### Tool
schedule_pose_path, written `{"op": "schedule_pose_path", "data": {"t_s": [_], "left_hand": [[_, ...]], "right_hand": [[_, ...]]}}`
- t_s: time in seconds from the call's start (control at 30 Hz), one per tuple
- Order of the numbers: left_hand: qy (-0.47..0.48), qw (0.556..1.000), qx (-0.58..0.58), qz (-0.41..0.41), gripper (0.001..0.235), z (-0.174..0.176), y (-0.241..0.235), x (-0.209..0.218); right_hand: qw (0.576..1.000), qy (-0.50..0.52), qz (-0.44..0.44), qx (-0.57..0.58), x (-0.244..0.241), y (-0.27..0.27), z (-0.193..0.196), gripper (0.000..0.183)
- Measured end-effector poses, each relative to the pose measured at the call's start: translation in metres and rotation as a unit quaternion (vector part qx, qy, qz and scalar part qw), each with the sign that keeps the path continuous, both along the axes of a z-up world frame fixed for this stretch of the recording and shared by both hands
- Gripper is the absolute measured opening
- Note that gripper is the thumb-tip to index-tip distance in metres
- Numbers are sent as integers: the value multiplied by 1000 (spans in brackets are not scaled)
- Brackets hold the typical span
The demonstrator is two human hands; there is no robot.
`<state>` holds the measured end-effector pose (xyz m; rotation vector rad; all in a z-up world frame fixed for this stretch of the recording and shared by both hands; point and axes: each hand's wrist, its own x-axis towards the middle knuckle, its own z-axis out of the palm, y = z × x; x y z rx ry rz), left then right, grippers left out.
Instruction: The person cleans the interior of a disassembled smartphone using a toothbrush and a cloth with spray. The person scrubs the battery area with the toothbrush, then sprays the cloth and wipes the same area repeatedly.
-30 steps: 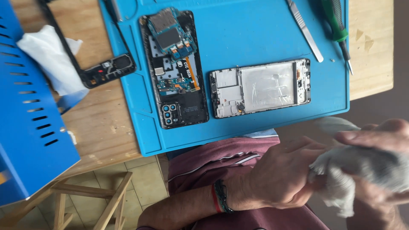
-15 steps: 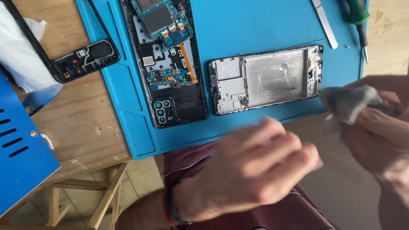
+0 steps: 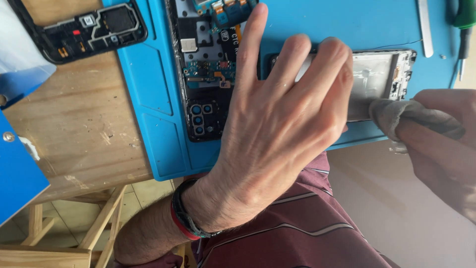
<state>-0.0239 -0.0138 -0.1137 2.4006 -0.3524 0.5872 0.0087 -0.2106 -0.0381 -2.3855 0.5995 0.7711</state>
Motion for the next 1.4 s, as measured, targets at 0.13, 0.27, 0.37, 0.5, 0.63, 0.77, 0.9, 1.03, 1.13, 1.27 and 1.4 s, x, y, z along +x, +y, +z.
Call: {"op": "schedule_pose_path", "data": {"t_s": [0.13, 0.27, 0.37, 0.5, 0.63, 0.77, 0.9, 1.03, 1.13, 1.27, 1.4], "left_hand": [[2, 999, -45, 7, 16, 0, -2, 2], [2, 999, -41, 10, 17, 4, -4, -1], [15, 999, -33, 16, 16, 2, -8, -4], [28, 999, -34, 10, 12, 3, -8, -6], [26, 999, -34, 26, 11, -4, -11, -9], [23, 999, -36, 27, 11, -2, -12, -9], [15, 999, -28, 34, 13, -2, -11, -7], [14, 999, -30, 28, 20, 1, -10, -7], [18, 999, -33, 26, 20, 2, -8, -7], [25, 999, -9, 22, 21, 4, -9, -6], [20, 999, -8, 25, 24, 4, -8, -7]], "right_hand": [[992, 81, -75, 56, -7, -25, -13, 44], [918, -173, 356, -25, -13, -42, -24, 17], [904, -148, 400, 12, -11, -67, -28, 22], [753, -344, 561, 3, -22, -57, -30, 28], [999, 43, 20, 24, -11, -47, -27, 26], [975, -8, 216, -51, -6, -47, -23, 26], [997, -20, 68, -2, -20, -47, -31, 41], [968, -51, 222, -104, -21, -16, -12, 36], [933, -101, 336, -85, -27, -32, -10, 31], [589, -338, 681, -274, -25, -41, -9, 15], [934, -129, 294, -154, -34, -16, -6, 39]]}}
